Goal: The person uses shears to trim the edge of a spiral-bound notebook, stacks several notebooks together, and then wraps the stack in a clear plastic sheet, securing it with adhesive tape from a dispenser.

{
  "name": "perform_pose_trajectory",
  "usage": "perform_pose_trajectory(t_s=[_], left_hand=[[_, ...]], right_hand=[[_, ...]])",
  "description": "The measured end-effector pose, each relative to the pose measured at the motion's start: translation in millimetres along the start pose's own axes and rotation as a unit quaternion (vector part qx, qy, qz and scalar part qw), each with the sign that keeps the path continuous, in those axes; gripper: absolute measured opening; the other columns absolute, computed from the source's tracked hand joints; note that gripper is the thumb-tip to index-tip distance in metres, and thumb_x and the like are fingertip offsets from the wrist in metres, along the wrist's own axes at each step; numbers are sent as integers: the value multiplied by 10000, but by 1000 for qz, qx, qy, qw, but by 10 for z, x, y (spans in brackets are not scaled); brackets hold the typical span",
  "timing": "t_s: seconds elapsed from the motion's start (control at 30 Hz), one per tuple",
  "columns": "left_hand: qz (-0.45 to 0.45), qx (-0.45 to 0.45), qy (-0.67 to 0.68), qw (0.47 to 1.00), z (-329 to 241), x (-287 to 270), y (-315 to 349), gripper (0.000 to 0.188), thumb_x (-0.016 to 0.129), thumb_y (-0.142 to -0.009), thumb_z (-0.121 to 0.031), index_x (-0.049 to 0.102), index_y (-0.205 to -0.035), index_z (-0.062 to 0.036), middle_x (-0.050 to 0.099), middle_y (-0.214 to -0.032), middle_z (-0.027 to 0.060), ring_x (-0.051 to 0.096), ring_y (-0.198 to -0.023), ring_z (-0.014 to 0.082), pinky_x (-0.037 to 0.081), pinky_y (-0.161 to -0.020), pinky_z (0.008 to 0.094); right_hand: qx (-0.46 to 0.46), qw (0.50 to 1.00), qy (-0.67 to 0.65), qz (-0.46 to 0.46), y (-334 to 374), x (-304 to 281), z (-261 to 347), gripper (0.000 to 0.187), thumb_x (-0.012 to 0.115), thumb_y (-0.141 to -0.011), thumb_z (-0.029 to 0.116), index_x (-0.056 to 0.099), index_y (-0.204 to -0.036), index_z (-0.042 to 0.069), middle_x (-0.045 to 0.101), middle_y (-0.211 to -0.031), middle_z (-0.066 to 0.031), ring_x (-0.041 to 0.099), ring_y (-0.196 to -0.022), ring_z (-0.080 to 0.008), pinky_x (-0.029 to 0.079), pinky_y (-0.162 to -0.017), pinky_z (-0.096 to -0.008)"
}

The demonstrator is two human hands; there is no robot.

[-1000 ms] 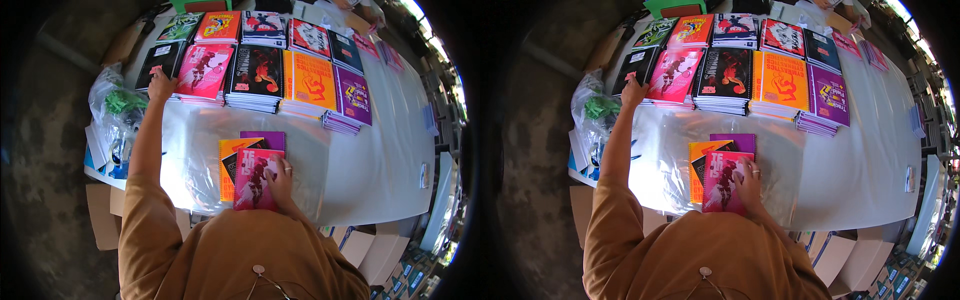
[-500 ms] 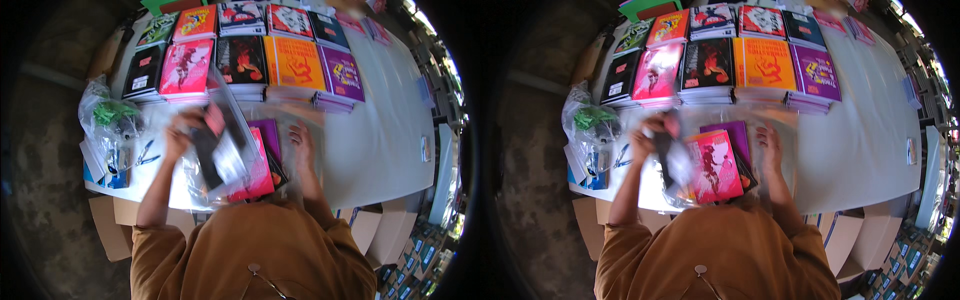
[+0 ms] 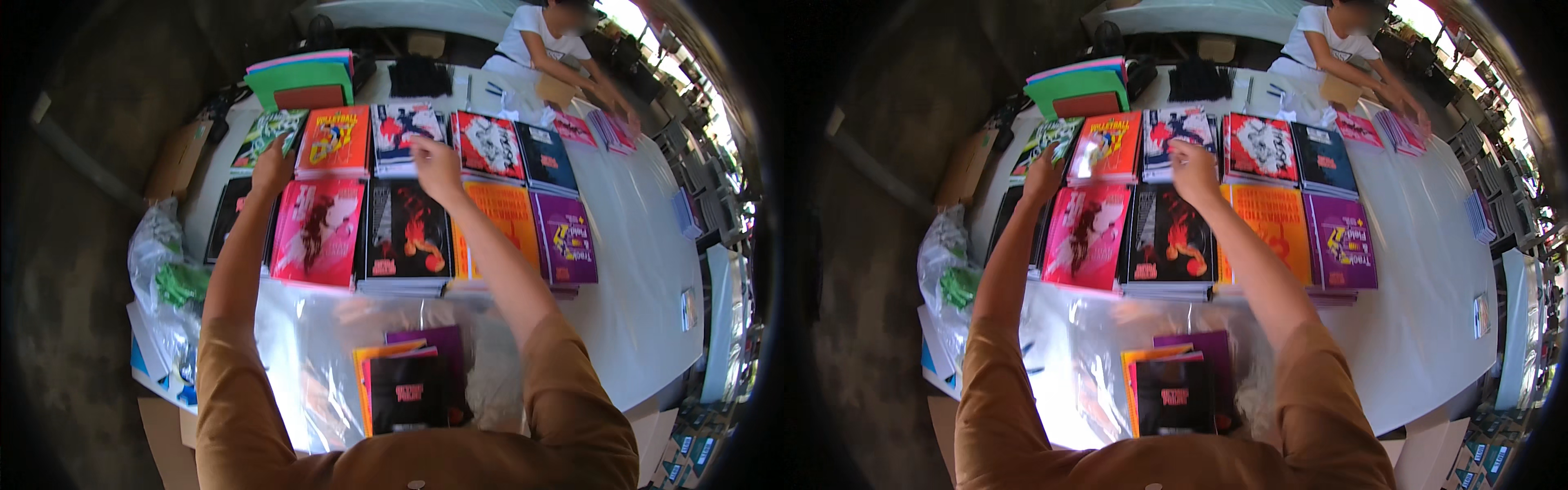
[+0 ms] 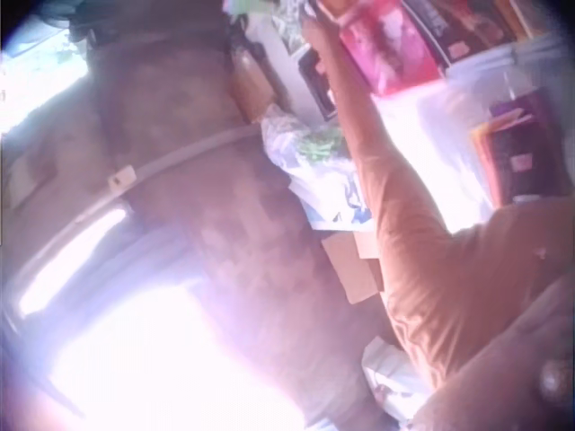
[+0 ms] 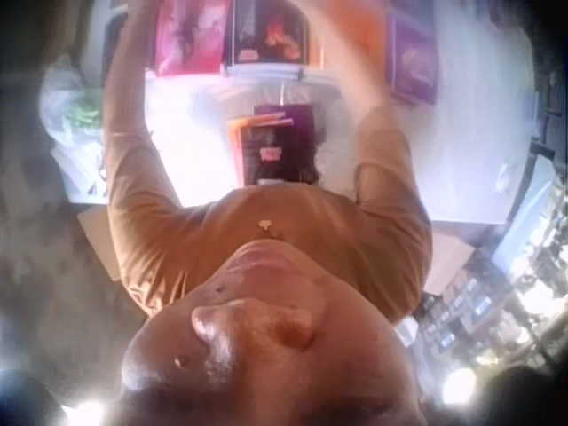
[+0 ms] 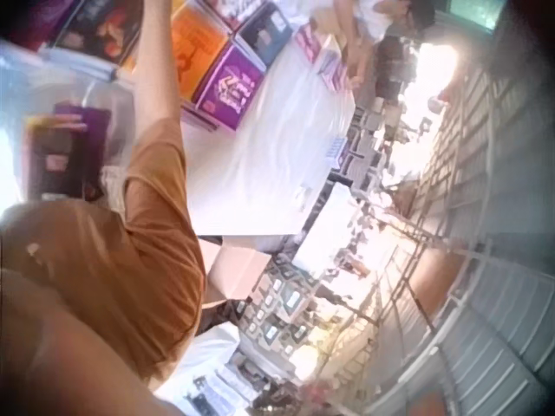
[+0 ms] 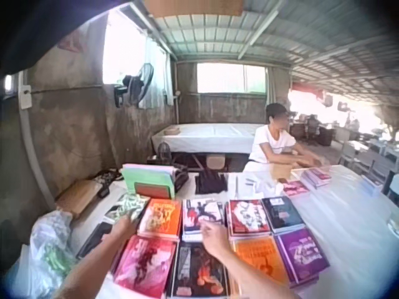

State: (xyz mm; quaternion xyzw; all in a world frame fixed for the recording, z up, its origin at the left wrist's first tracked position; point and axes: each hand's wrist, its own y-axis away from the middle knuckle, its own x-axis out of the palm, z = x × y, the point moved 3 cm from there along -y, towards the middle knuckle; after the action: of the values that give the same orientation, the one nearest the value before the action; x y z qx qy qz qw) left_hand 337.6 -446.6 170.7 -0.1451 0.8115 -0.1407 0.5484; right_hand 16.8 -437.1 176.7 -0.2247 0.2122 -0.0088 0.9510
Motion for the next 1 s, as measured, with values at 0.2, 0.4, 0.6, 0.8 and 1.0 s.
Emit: perform_pose_trajectory(t_s=[0.2,0.4,0.6,0.8,1.0], left_hand=[[57,-23,-208,976,657,545,-449,597,537,-835,-282,312,-1379,-182,609,-1022,246,602,-919,421,477,-792,512],[185,-80,-281,938,-73,411,-653,526,469,-850,-273,381,-1365,-210,462,-1262,227,532,-1066,401,457,-843,505],[192,-258,-233,918,-668,567,-579,898,541,-662,-765,538,-1234,-73,317,-1403,143,306,-1296,335,371,-957,499],[199,-311,-220,903,-721,578,-490,953,581,-616,-774,480,-1294,-112,250,-1397,140,282,-1268,311,372,-902,564],[172,-351,-244,887,-515,440,-407,1063,637,-516,-794,476,-1282,-74,318,-1335,148,318,-1247,305,365,-920,498]], right_hand=[[205,922,310,106,-563,807,-483,658,701,-719,377,521,-1209,-24,405,-1322,-285,251,-1283,-500,208,-1019,-626],[101,937,301,148,-861,376,-534,254,608,-767,136,653,-961,-21,603,-1073,-240,600,-1001,-346,497,-834,-384],[225,903,326,167,-589,567,-538,834,734,-659,494,483,-1250,-38,325,-1388,-269,277,-1296,-451,262,-1042,-524],[244,934,170,199,-710,208,-447,552,654,-726,236,514,-1178,-50,441,-1286,-270,426,-1207,-397,369,-971,-535],[157,776,-610,32,77,-798,-531,326,526,-767,36,525,-1079,-60,583,-1075,-175,550,-1079,-329,418,-940,-572]])
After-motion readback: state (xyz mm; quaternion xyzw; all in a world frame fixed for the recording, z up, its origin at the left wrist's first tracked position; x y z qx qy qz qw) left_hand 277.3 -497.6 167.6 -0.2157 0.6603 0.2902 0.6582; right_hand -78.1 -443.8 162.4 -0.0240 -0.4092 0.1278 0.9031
